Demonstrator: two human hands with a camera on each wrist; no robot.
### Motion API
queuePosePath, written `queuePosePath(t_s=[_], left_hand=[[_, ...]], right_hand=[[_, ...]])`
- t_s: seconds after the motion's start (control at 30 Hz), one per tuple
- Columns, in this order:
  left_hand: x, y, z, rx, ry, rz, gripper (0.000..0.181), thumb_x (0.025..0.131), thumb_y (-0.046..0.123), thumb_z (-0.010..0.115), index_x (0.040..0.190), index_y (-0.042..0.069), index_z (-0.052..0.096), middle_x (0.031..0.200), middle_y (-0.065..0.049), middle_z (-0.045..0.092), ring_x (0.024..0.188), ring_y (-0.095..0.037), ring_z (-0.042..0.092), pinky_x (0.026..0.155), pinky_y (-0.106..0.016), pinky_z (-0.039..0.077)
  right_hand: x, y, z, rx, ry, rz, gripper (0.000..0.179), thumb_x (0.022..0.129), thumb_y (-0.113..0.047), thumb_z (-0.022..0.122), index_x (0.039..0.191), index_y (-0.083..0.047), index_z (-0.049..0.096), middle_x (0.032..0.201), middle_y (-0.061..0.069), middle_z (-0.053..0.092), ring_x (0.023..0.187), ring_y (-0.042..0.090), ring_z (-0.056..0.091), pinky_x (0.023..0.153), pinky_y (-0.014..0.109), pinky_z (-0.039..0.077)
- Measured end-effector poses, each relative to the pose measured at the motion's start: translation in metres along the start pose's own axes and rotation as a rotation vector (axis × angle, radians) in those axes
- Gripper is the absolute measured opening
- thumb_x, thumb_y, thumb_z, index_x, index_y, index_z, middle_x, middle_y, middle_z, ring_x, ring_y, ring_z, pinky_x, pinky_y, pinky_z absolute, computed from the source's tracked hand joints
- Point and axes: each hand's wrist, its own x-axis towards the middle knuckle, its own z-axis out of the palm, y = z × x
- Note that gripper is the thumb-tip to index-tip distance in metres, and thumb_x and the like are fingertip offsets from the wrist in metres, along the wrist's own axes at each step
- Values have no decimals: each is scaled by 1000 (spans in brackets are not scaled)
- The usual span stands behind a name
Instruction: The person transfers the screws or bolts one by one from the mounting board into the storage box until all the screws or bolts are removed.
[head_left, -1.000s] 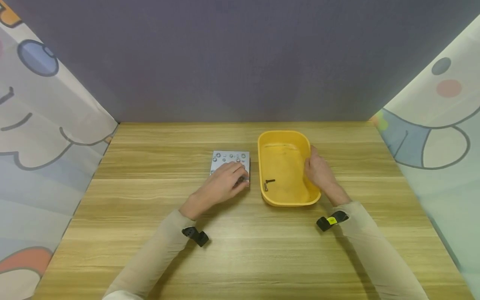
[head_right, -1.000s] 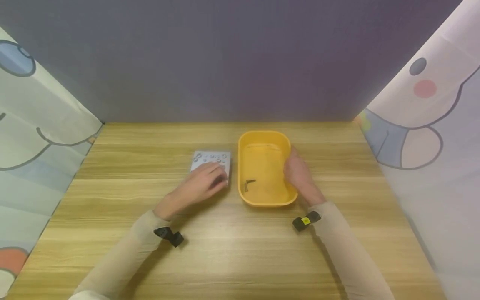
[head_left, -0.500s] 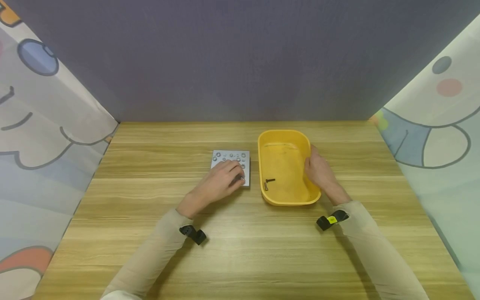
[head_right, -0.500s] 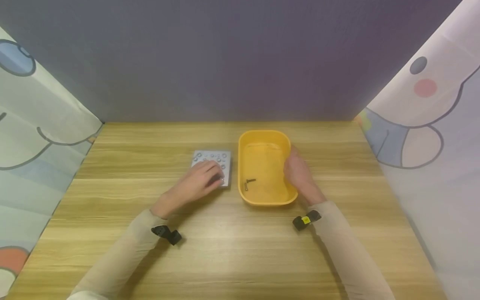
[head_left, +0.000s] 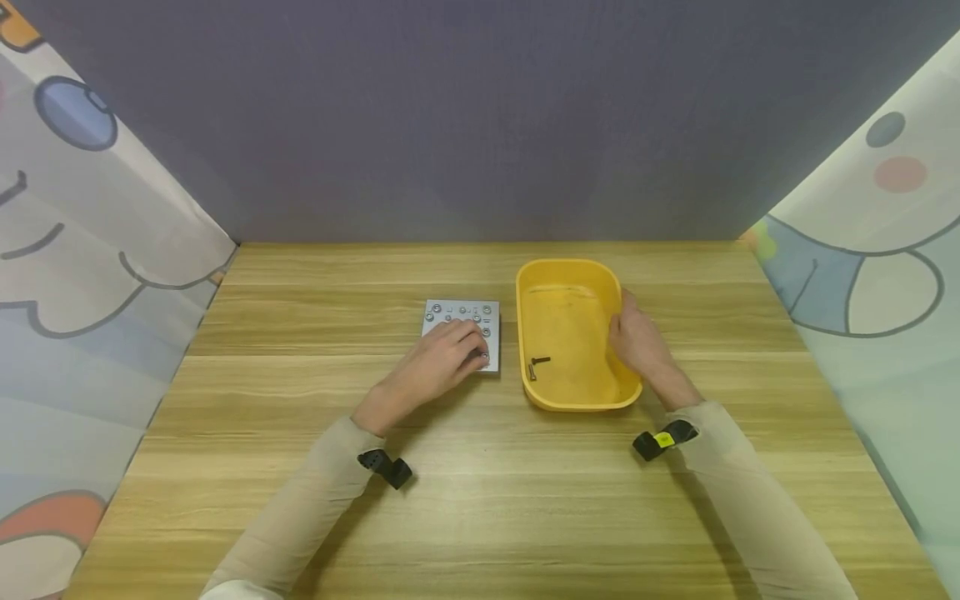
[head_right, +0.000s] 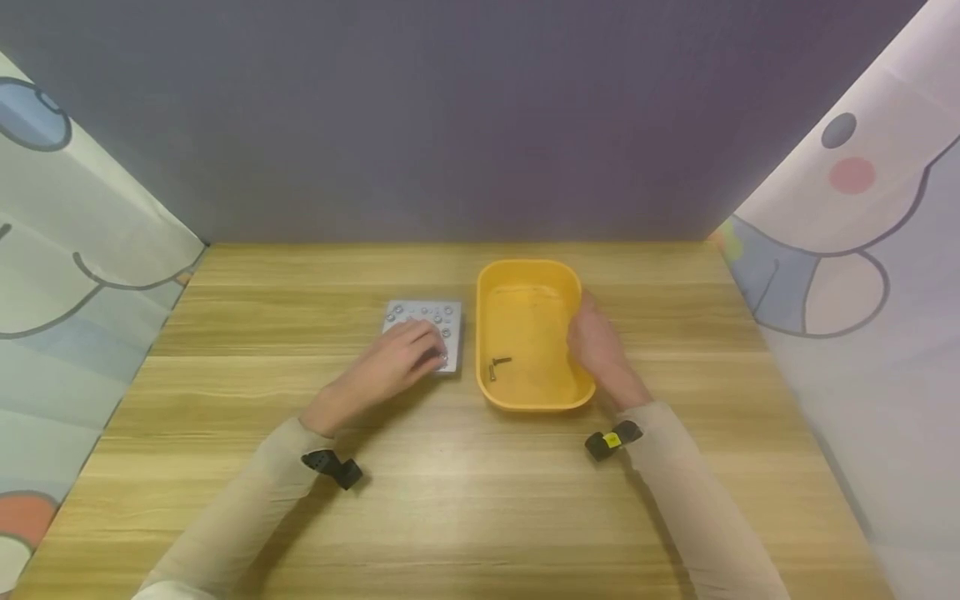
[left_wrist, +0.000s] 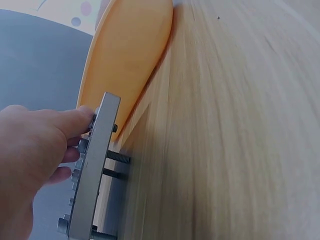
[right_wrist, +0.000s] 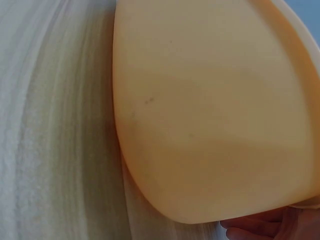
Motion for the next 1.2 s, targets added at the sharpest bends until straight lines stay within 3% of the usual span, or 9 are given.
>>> queuePosePath(t_s=[0.43,0.77,1.2], left_hand=[[3,1,2,-5,-20,-21,17,100,22,69,108,7,72,115,-4,67,111,-20,64,104,-32,53],[3,1,2,1,-27,-27,19,101,23,68,109,6,71,115,-5,67,111,-21,63,103,-33,53],[4,4,-3,18,-28,-25,20,101,23,67,110,5,70,117,-7,67,114,-23,63,107,-35,51]], right_hand=[[0,-1,0,-8,8,9,56,107,-8,30,155,17,15,126,48,55,112,58,61,92,66,52],[-1,-1,0,-9,16,5,56,107,-9,30,154,17,15,120,47,58,101,54,65,83,64,54],[0,-3,0,-21,12,23,56,107,-9,30,154,17,15,126,49,54,113,59,59,93,67,51]])
